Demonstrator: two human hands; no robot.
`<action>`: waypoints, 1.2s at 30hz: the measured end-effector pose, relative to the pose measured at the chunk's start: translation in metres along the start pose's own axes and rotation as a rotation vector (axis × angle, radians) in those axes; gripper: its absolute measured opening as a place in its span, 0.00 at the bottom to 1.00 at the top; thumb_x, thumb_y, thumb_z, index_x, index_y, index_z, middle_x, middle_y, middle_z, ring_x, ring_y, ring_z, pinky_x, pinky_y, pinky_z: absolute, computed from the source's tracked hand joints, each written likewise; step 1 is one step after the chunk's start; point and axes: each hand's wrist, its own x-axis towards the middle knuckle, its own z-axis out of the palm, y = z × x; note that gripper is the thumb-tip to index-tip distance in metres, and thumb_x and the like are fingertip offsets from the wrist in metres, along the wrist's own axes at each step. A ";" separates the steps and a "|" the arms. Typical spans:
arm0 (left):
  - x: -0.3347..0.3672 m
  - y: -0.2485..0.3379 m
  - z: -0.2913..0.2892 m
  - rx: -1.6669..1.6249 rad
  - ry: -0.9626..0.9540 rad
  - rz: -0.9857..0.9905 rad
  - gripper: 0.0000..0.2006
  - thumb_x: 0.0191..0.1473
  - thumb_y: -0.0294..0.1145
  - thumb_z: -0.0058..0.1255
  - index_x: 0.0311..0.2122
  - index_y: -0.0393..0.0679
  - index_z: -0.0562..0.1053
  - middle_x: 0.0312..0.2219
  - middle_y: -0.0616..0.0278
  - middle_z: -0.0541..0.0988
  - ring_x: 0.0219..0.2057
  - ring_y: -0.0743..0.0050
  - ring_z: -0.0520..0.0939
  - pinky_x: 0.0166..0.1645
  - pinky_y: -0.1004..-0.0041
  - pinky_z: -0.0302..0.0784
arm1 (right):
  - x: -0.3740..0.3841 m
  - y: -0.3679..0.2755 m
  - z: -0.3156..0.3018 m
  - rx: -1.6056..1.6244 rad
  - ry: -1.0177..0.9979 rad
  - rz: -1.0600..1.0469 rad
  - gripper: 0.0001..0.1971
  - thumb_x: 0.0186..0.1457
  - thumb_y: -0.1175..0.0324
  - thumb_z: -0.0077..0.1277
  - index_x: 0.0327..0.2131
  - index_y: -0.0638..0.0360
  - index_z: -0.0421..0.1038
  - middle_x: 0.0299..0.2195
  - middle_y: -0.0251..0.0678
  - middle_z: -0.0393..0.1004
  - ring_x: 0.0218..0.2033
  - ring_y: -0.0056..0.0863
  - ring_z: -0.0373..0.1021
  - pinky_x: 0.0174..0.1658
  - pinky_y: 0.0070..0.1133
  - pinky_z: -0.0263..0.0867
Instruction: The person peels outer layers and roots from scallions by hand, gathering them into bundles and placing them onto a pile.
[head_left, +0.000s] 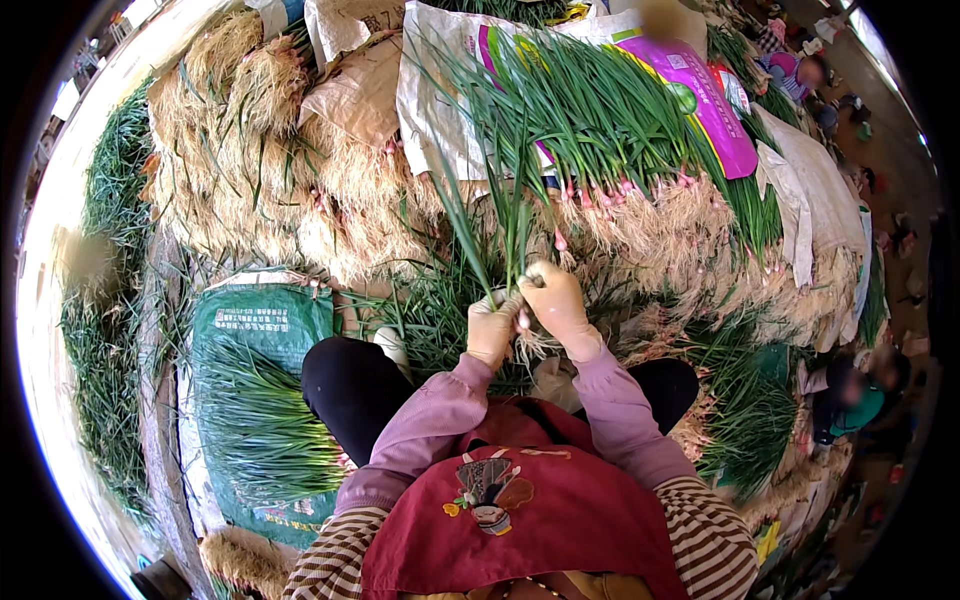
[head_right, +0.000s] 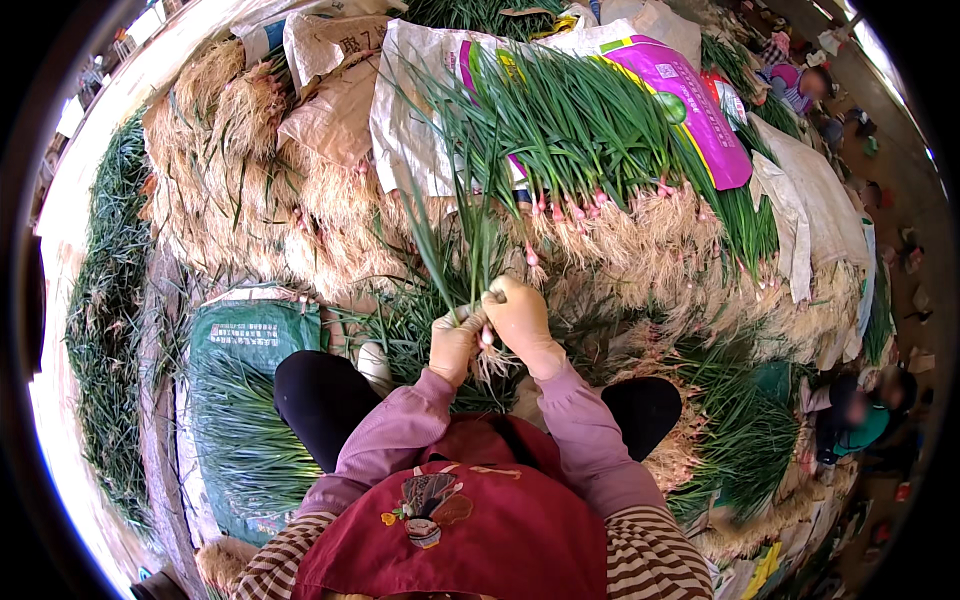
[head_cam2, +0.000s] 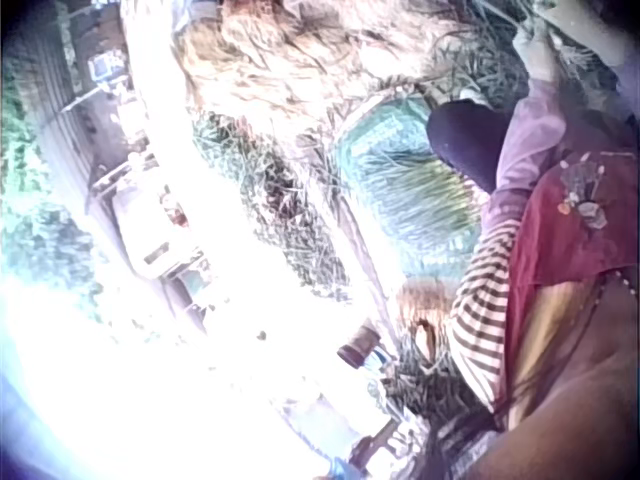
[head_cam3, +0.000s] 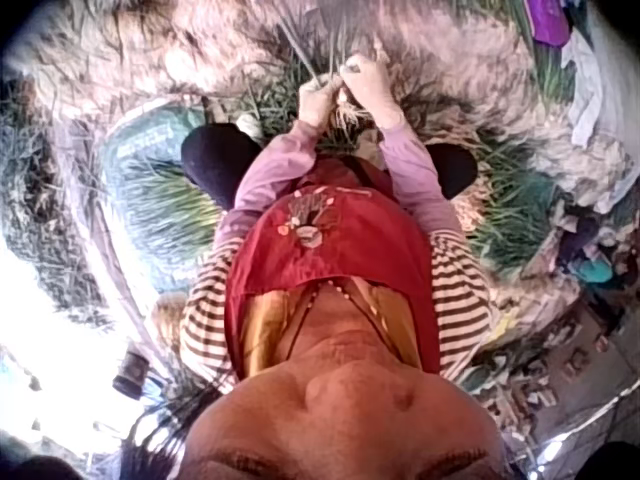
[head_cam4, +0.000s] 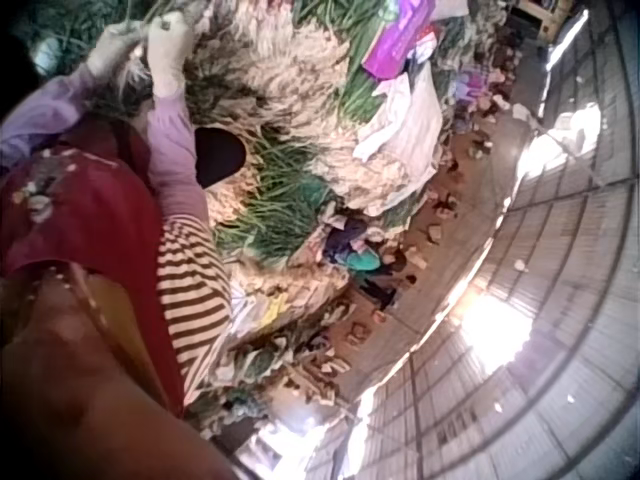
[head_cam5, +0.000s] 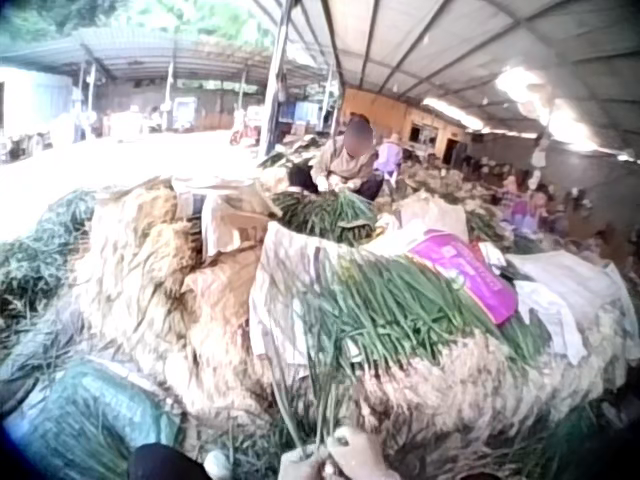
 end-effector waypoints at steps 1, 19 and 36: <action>0.003 0.000 -0.002 0.004 0.034 0.020 0.08 0.57 0.27 0.47 0.28 0.38 0.74 0.15 0.66 0.74 0.13 0.85 0.68 0.17 0.85 0.60 | -0.005 0.007 -0.003 0.065 -0.023 0.016 0.05 0.49 0.72 0.52 0.25 0.64 0.71 0.18 0.35 0.72 0.19 0.20 0.66 0.23 0.20 0.61; -0.010 0.008 0.001 0.068 -0.070 -0.025 0.07 0.57 0.28 0.47 0.38 0.37 0.74 0.19 0.68 0.74 0.15 0.85 0.72 0.19 0.85 0.65 | 0.030 0.048 0.009 0.227 0.067 0.012 0.09 0.52 0.69 0.51 0.24 0.66 0.71 0.15 0.34 0.66 0.16 0.22 0.62 0.21 0.22 0.59; 0.005 0.032 -0.022 -0.209 -0.117 -0.100 0.12 0.59 0.32 0.42 0.41 0.33 0.70 0.13 0.71 0.64 0.11 0.88 0.59 0.17 0.84 0.51 | 0.129 -0.021 -0.069 -0.924 0.258 -0.154 0.13 0.51 0.59 0.51 0.28 0.60 0.75 0.24 0.41 0.75 0.25 0.32 0.71 0.29 0.31 0.63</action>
